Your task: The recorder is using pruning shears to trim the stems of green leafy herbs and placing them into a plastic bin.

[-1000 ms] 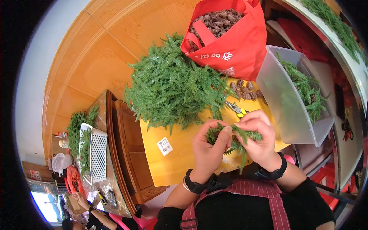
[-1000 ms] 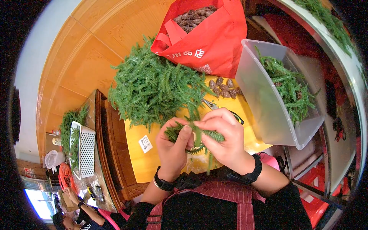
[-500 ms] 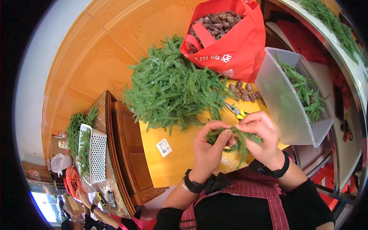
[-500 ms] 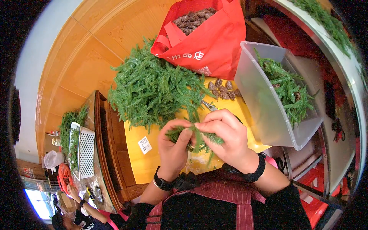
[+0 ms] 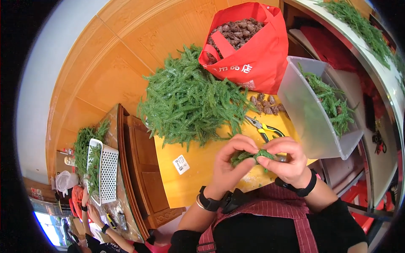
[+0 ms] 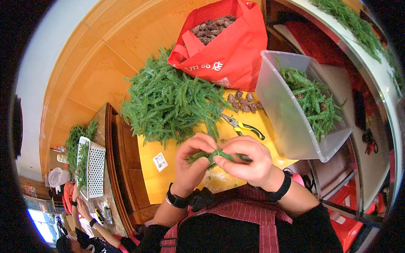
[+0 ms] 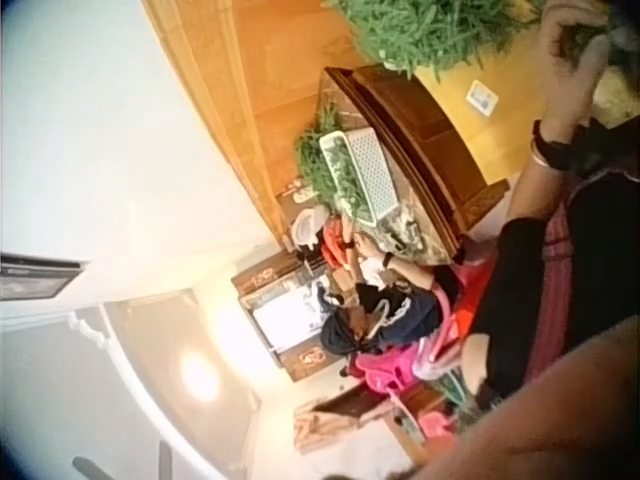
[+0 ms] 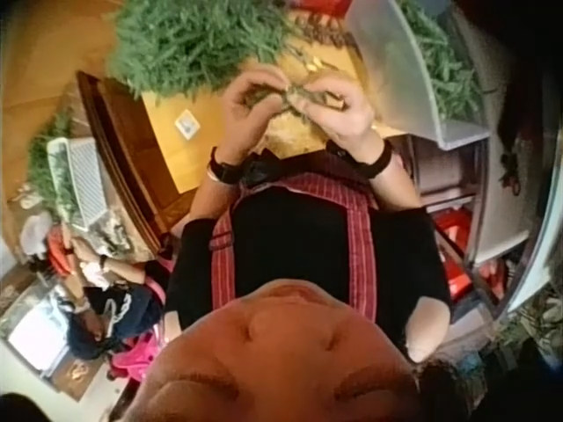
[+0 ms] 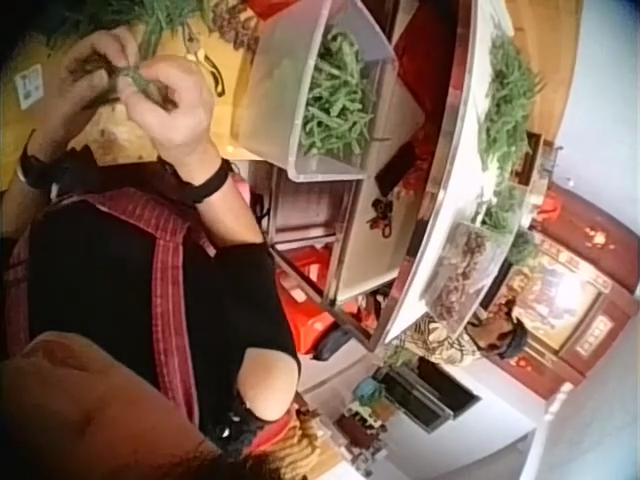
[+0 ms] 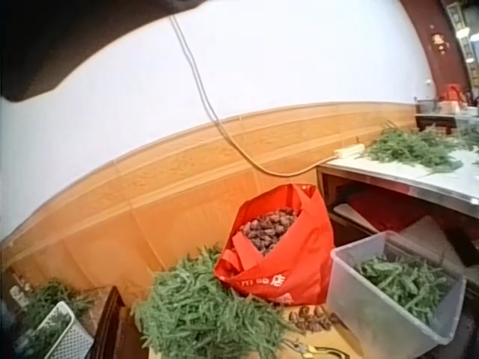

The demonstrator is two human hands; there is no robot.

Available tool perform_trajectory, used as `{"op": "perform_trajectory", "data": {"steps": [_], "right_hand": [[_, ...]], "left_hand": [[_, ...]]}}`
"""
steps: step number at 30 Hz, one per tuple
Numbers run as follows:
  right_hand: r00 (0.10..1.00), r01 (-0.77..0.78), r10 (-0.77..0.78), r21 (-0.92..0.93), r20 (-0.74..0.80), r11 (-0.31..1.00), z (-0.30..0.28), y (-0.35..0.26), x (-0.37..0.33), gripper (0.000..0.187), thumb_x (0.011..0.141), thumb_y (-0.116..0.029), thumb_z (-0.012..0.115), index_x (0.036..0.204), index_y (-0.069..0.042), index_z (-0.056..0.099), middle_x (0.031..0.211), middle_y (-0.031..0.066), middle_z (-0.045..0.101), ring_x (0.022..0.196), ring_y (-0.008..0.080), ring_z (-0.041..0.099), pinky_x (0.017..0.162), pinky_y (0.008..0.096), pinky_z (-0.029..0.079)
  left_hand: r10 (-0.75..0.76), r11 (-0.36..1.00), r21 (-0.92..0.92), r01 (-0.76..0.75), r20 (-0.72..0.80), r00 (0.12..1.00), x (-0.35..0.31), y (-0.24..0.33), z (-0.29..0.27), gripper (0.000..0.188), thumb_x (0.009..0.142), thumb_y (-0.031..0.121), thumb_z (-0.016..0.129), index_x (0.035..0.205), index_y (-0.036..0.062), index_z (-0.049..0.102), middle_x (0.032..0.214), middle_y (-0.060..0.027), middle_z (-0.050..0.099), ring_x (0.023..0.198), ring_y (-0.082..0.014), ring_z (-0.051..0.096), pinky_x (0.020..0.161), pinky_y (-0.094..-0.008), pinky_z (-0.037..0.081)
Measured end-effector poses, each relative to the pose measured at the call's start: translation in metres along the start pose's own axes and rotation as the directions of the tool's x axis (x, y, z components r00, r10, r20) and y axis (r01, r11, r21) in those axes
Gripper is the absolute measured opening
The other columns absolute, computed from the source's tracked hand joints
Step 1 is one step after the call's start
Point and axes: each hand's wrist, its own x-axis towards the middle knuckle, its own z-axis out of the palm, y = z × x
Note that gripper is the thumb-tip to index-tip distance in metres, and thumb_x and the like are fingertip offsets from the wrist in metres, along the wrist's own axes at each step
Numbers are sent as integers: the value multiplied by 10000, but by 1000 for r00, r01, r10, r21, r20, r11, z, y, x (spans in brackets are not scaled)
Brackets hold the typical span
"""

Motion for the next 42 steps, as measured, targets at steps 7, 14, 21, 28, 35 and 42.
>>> {"op": "perform_trajectory", "data": {"steps": [7, 14, 21, 28, 35, 42], "right_hand": [[961, 237, -235, 7, 146, 972, -12, 6, 8, 154, 644, -59, 751, 737, -42, 629, 875, 104, 589, 774, 245, 608, 633, 292, 491], [771, -536, 582, -230, 260, 813, -7, 51, -24, 296, 799, -149, 578, 1055, -24, 498, 1001, 144, 537, 965, 267, 530, 864, 345, 407], [565, -388, 743, -679, 360, 624, 3, 73, -41, 396, 626, -108, 711, 972, -23, 538, 1054, 185, 485, 987, 362, 473, 835, 406, 420], [554, -629, 766, -439, 326, 641, -14, 75, -40, 101, 759, -107, 554, 760, -26, 493, 712, 101, 456, 705, 222, 503, 678, 339, 428], [213, -977, 783, 153, 585, 151, -66, 4, -16, 239, 802, -241, 573, 716, -23, 530, 659, 57, 561, 622, 110, 503, 586, 212, 377], [225, -961, 478, 111, 849, 255, -77, -10, -5, 187, 777, -65, 598, 930, 41, 614, 906, 128, 658, 1084, 234, 516, 972, 377, 346]], "left_hand": [[-50, 999, -15, 50, -2, 999, -4, 3, -11, 174, 706, -64, 610, 821, 50, 547, 901, -77, 563, 824, -148, 550, 759, -272, 436], [120, 959, 267, -96, -76, 990, -12, 18, -25, 202, 675, -87, 653, 820, 43, 596, 890, -70, 577, 830, -163, 560, 740, -269, 452], [328, 815, 508, -279, -7, 945, -8, 30, -29, 210, 635, -84, 672, 761, 63, 589, 839, -71, 599, 784, -200, 581, 706, -289, 463], [480, 606, 695, -386, 67, 875, -4, 33, -46, 207, 632, -71, 684, 759, 66, 593, 835, -73, 623, 777, -211, 585, 678, -321, 463], [476, 672, 668, -321, -58, 877, -2, 36, -52, 184, 650, -95, 669, 766, 30, 600, 829, -98, 635, 807, -235, 622, 703, -307, 494], [528, 628, 688, -364, -32, 849, 3, 35, -45, 197, 635, -84, 692, 780, 28, 619, 857, -103, 642, 802, -224, 625, 696, -294, 495]]}}
